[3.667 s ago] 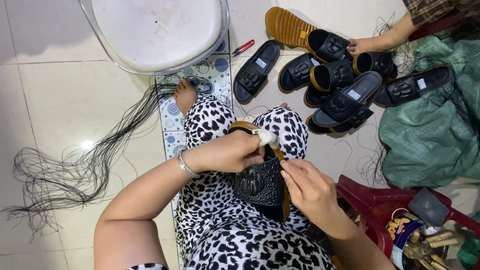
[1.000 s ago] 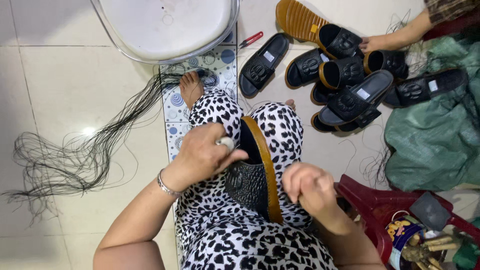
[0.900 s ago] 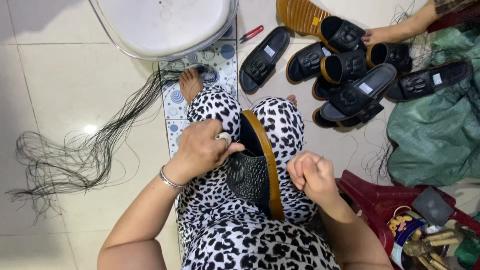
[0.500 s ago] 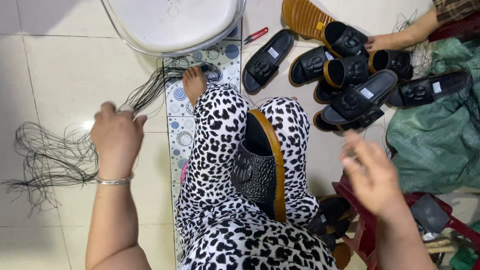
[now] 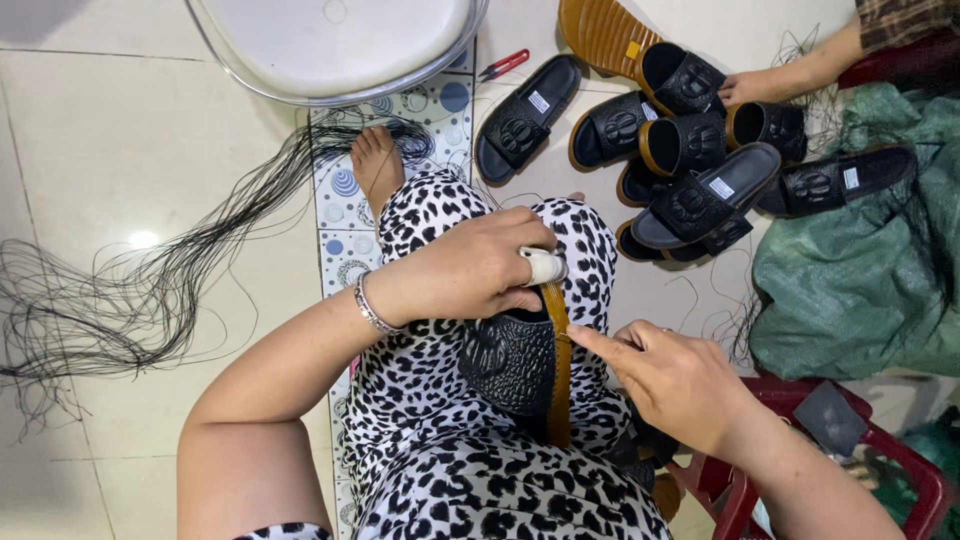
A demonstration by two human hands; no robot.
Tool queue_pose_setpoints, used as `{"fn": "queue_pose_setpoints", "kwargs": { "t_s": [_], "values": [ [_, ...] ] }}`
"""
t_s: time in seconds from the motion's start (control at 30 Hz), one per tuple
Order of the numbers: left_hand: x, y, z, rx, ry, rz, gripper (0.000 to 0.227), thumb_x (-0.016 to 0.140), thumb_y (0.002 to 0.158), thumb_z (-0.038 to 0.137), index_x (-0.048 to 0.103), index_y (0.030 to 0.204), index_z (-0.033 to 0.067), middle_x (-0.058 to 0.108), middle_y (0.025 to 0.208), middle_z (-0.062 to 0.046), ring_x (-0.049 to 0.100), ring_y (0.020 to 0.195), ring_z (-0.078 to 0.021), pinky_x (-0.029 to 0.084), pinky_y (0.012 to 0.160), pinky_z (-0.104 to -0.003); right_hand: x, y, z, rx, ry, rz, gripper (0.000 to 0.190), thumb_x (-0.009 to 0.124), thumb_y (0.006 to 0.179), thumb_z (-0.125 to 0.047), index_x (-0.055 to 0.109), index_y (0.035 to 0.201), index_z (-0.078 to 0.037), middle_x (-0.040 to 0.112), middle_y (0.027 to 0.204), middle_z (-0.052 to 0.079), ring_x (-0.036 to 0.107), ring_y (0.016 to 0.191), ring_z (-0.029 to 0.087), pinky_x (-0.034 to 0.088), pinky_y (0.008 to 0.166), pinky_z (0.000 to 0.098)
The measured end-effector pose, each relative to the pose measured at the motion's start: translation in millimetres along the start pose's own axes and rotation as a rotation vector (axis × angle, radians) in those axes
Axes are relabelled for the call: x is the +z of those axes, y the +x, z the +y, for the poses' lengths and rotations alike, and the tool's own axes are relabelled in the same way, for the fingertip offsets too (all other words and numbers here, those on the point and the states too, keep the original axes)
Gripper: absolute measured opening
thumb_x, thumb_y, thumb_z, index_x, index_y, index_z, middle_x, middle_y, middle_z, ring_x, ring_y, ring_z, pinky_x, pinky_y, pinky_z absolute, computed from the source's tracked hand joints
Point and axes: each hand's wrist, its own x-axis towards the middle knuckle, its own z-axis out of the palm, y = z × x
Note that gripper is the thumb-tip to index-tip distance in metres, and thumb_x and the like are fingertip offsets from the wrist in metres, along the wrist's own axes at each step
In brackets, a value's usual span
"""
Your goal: The person uses a needle and thread to sew around the perimeter of the sole and strap of a black sandal, holding the sandal in their lap and pulling the thread tight through each stitch.
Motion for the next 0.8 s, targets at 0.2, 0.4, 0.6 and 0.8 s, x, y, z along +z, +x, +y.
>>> {"fn": "queue_pose_setpoints", "kwargs": {
  "t_s": [0.2,0.4,0.6,0.8],
  "values": [
    [14,3,-5,-0.014,0.111,-0.023,0.035,0.082,0.086,0.037,0.066,0.079,0.0065,0.060,0.101,-0.009,0.052,0.092,-0.0275,0.046,0.076,-0.042,-12,-1,-21,-0.012,-0.264,0.133,0.064,0.062,0.087,-0.008,0.057,0.144,-0.035,0.049,0.070,0.000,0.048,0.037,0.017,0.043,0.031,0.0377],
    [17,1,-7,-0.031,0.074,0.016,0.031,0.081,0.087,0.032,0.065,0.079,0.0064,0.059,0.100,-0.008,0.053,0.096,-0.0285,0.043,0.079,-0.042,-15,28,-40,0.045,-0.051,0.130,0.018,0.054,0.102,-0.021,0.055,0.118,-0.013,0.063,0.075,0.005,0.063,0.044,0.027,0.048,0.031,0.0438],
    [16,-5,9,-0.037,0.020,0.177,0.033,0.070,0.096,0.032,0.063,0.089,0.0005,0.061,0.100,-0.013,0.056,0.092,-0.0315,0.050,0.082,-0.045,-15,34,-41,0.141,0.180,0.090,0.017,0.050,0.104,-0.027,0.051,0.114,-0.014,0.068,0.085,0.008,0.066,0.056,0.037,0.047,0.047,0.0518],
    [-3,-46,27,-0.103,0.212,0.078,0.027,0.071,0.099,0.031,0.061,0.086,0.0095,0.054,0.079,-0.003,0.047,0.082,-0.0236,0.040,0.087,-0.039,-2,21,-50,-0.025,-0.137,0.471,0.015,0.055,0.104,-0.018,0.064,0.093,-0.011,0.072,0.105,0.007,0.068,0.086,0.021,0.054,0.069,0.0341]
  ]
}}
